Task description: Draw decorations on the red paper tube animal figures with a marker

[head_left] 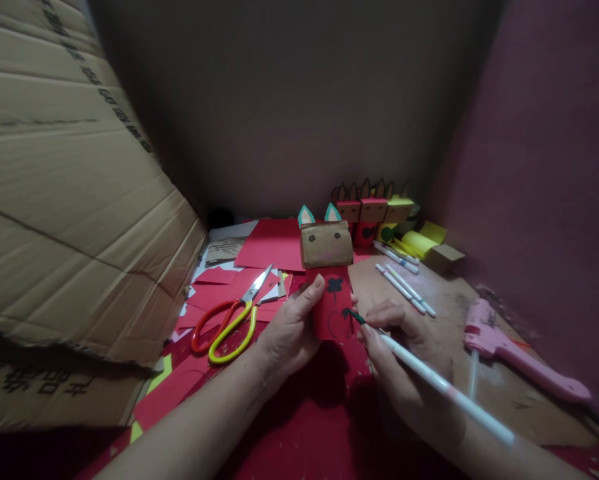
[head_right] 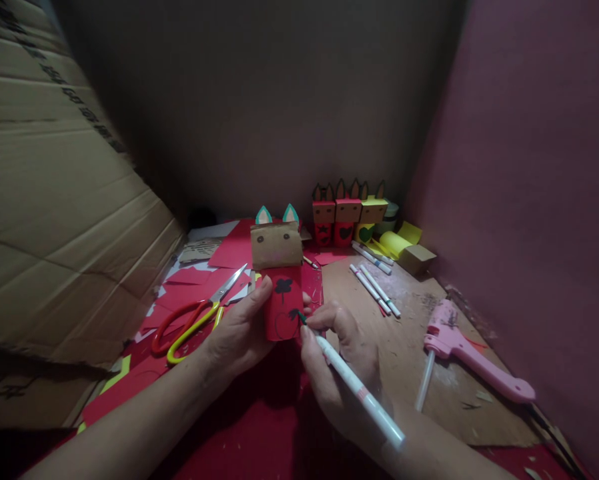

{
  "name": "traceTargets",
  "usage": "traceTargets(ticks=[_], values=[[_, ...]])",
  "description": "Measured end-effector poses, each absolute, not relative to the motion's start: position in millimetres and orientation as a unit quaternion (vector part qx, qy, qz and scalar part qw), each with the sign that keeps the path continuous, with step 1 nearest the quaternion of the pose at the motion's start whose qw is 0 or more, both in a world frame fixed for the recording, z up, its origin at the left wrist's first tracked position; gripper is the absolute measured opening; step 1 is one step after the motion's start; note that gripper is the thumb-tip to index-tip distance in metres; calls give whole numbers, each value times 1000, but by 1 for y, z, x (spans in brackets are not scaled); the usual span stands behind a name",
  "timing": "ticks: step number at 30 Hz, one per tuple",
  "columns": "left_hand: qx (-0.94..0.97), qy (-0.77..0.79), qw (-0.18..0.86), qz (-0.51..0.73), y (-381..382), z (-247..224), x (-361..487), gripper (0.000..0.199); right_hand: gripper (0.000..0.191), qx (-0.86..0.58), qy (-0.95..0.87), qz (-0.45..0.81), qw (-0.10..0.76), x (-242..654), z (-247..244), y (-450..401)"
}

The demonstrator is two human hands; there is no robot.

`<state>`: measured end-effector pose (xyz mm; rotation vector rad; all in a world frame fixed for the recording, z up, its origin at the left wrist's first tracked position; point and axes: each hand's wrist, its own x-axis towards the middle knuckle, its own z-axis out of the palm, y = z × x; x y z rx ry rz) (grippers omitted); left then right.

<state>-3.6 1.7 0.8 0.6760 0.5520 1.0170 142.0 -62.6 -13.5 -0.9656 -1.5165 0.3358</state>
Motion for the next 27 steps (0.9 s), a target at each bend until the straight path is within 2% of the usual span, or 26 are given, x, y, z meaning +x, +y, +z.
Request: traceTargets(ticks=[9, 14, 27], values=[[298, 256, 790, 471, 1, 5, -2, 50, 13, -386, -676, 165, 605, 140, -18, -66], [303, 254, 789, 470, 2, 3, -2, 49, 11, -416, -654, 171, 608, 143, -19, -64], [309, 254, 786, 472, 2, 3, -3, 48, 13, -413, -662, 143, 610, 142, -14, -65]])
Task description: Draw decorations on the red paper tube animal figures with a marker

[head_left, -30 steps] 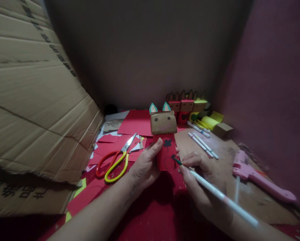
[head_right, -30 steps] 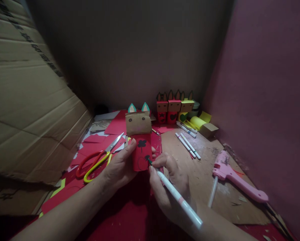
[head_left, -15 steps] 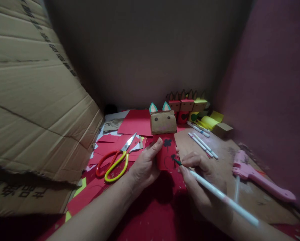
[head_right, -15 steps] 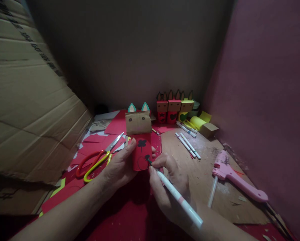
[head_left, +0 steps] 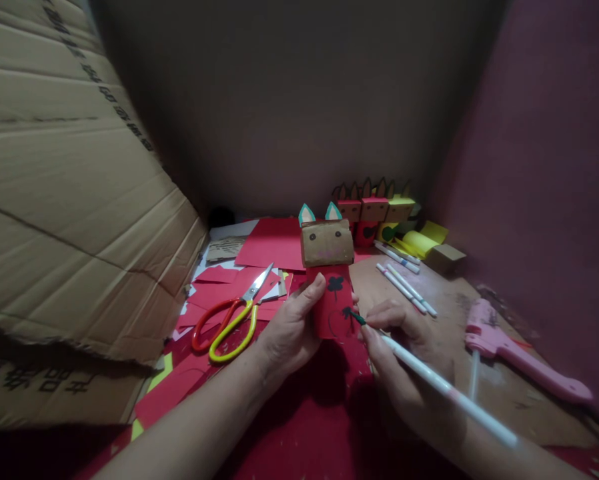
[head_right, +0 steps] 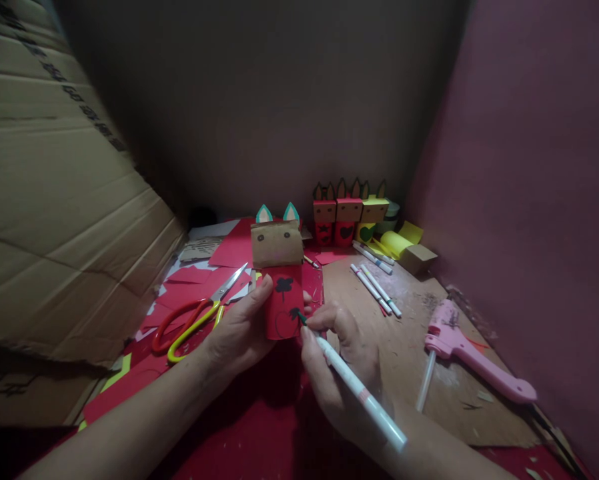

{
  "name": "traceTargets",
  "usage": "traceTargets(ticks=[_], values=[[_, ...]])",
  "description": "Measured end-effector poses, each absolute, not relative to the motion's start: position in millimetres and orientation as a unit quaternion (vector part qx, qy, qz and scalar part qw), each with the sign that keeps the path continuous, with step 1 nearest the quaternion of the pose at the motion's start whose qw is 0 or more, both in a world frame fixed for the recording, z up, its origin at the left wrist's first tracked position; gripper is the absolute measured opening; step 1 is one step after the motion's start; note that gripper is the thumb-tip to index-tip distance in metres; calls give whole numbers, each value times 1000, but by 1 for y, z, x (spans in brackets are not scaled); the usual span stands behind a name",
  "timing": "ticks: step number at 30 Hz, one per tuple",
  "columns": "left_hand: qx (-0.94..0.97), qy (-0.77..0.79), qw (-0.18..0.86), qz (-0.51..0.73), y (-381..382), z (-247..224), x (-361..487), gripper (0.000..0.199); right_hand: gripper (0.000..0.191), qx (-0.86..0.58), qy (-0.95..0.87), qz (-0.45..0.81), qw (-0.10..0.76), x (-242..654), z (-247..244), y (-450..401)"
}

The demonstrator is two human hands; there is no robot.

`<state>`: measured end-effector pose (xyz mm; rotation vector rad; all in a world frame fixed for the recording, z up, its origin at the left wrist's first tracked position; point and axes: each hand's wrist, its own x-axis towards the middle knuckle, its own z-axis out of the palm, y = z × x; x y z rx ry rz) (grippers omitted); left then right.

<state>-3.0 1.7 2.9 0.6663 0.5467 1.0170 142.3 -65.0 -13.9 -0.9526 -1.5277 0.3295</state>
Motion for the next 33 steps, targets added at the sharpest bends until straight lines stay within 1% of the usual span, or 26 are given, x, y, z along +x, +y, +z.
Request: traceTargets(ticks=[5, 12, 18, 24, 33], values=[[304, 252, 788, 471, 2, 3, -3, 48, 12, -420, -648, 152, 616, 143, -17, -62], [304, 257, 788, 470, 1, 6, -3, 49, 10, -421, -664, 156, 598, 144, -16, -66], [304, 254, 787, 473, 2, 5, -2, 48, 13, -393, -673, 174, 602, 143, -15, -65], [308, 252, 789, 469, 2, 4, -2, 51, 12, -418, -656, 164, 607, 144, -17, -65], [320, 246, 785, 470, 3, 2, -4, 45, 12, -402, -671, 182, 596, 144, -13, -67]])
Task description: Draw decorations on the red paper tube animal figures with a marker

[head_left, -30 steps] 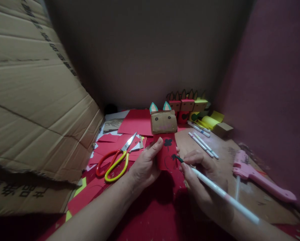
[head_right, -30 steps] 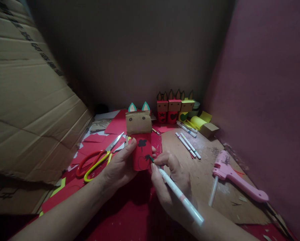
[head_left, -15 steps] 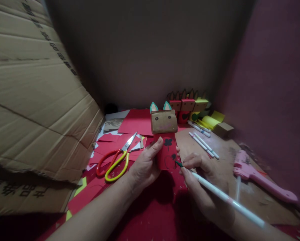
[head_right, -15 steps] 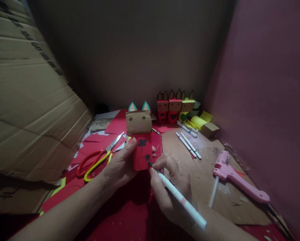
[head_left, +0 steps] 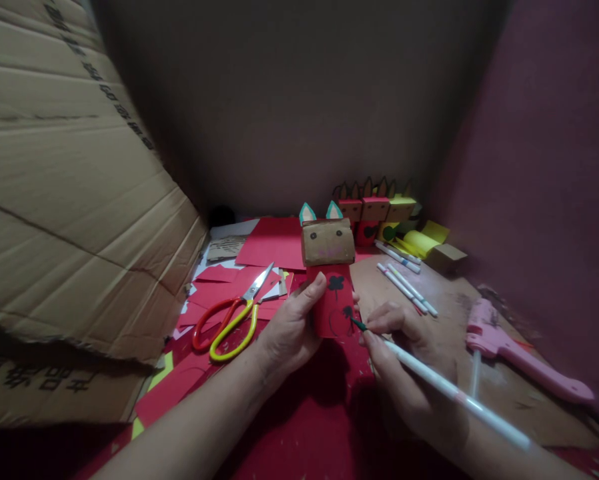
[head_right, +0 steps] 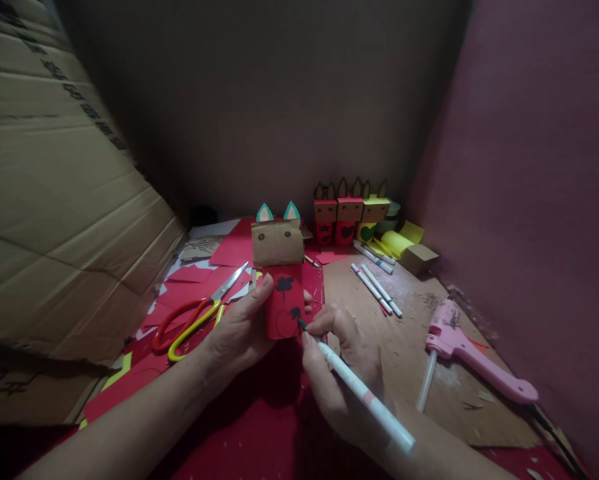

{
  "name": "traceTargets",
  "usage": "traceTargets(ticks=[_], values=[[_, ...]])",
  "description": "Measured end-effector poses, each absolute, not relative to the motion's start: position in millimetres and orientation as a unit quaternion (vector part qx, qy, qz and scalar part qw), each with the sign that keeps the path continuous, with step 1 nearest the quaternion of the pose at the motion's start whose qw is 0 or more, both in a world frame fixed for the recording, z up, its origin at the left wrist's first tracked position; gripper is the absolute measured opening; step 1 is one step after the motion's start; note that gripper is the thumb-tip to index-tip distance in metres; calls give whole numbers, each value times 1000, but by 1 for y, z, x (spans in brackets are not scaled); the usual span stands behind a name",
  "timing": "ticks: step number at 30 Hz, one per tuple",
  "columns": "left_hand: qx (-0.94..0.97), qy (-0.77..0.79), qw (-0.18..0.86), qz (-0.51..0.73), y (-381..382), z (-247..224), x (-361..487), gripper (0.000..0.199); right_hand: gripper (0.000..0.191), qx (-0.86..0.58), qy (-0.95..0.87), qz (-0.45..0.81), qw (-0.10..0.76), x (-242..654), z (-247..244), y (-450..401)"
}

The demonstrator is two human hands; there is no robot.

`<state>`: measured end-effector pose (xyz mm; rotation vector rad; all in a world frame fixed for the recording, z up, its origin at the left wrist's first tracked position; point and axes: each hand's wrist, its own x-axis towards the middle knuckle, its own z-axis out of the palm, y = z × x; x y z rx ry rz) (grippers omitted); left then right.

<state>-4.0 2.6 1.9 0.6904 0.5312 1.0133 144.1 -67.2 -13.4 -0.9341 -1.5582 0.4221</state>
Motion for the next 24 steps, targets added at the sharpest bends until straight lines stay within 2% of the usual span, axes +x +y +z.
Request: traceTargets(ticks=[7, 24], values=[[322, 250, 779, 476, 1, 4, -3, 39, 12, -408, -648, 217, 606, 143, -17, -65], [337, 239, 769, 488, 1, 4, -3, 45, 12, -403, -665, 193, 598, 143, -16, -67]])
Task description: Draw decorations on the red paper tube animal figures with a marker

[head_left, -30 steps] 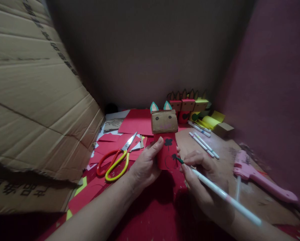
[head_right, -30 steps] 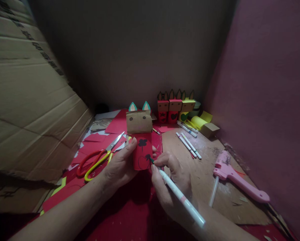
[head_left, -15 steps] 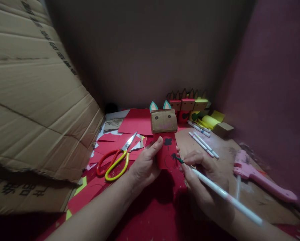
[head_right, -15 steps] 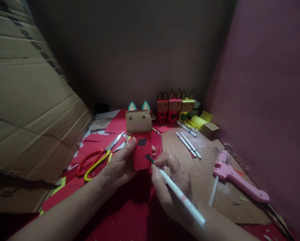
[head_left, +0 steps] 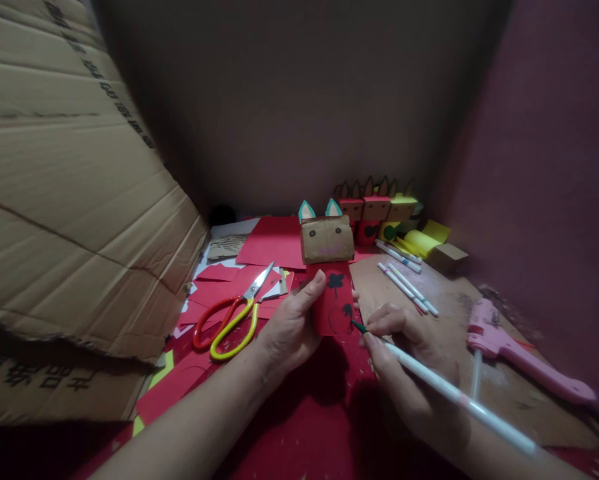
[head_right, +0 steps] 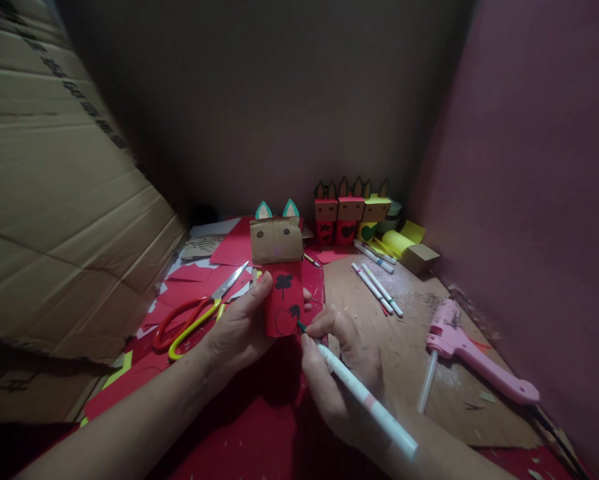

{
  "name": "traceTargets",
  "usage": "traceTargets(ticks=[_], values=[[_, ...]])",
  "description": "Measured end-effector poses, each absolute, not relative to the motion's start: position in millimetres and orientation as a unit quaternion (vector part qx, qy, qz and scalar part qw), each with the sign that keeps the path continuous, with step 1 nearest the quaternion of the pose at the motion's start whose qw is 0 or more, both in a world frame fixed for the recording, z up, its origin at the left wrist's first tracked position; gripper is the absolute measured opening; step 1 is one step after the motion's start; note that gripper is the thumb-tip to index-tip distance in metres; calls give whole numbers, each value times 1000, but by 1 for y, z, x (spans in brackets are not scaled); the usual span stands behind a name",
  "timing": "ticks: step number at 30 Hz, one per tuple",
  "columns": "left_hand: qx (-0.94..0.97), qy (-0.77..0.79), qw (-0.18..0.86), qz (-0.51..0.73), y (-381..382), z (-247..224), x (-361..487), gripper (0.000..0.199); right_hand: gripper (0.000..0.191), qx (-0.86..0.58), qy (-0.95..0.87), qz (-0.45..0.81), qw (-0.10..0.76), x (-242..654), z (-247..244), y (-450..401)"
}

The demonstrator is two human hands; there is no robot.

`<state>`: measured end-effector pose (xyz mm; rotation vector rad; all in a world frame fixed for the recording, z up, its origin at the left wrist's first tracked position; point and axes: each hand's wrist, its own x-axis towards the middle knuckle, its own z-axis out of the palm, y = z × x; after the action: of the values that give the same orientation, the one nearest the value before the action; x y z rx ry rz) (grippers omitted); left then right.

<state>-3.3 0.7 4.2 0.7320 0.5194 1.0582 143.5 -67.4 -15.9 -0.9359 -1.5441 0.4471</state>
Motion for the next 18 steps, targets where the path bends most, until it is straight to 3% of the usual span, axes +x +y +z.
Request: traceTargets(ticks=[18], values=[[340, 240, 772, 481, 2, 2, -4, 42, 13, -407, -662, 185, 602, 144, -15, -67]])
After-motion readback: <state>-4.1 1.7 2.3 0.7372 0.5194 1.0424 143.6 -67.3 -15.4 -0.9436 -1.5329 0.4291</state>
